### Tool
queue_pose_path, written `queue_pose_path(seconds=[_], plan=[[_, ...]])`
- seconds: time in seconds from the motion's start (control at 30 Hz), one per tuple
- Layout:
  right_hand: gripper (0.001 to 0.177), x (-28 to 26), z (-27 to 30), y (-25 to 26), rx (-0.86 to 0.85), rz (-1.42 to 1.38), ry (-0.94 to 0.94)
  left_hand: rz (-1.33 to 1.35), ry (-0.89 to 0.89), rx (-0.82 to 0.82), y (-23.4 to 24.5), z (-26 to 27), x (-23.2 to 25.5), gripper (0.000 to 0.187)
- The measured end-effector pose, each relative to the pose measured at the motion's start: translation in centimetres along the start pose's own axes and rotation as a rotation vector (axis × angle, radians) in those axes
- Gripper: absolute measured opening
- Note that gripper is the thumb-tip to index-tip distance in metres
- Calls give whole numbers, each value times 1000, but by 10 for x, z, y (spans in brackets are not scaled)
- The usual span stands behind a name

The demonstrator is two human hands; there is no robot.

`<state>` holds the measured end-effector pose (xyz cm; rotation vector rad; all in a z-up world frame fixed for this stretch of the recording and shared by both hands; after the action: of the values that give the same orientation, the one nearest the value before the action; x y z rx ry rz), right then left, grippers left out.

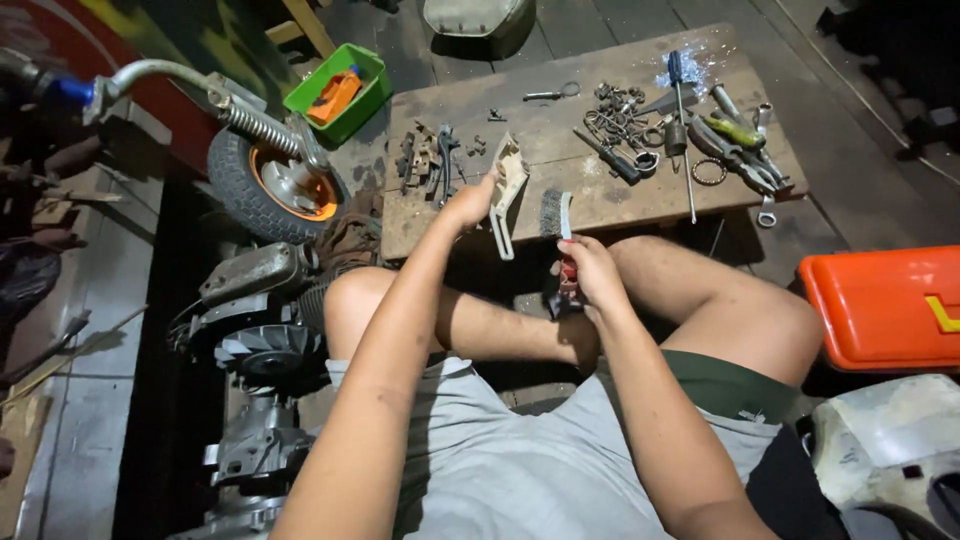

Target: The person sits cross-legged on the floor and scrubs a metal part with a wire brush. They then use a file to smooth the edges of the part and continue scrubbing it with the brush.

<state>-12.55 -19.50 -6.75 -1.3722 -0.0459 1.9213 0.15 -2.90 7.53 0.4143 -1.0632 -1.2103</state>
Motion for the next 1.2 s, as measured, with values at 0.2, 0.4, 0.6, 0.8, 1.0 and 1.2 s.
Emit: queue_pose_path(seconds=[0.2,0.4,0.6,0.8,1.0,1.2], plan=[[36,-6,19,-3,-2,-45,38,-6,-61,-16,-7,-62,-14,90],[40,-14,27,1,-14,-48,23,46,-32,-59,-16,-155,-39,81],[35,-25,39,-3,-4,-153,62,40,-20,-41,-14,-136,-50,78],[50,-36,40,-5,6,-169,126,81,-78,-42,-5,-141,-46,80],[55,-33,47,-2,6,-122,86,-64,-103,-3,7,-105,-31,74],[50,-30,7,8,-52,-107,125,-154,-152,-39,24,-87,-29,88]])
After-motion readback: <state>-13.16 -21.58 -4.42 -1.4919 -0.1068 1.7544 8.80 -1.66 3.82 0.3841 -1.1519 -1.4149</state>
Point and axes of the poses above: each hand's wrist, its own z-axis away from the middle knuckle, its own y-axis out of the back of the hand, x = y × z, the point moved 9 cm from there along -z, towards the middle knuckle, and after that the axes turned 13 degrees about -z, right-handed, at the moved point
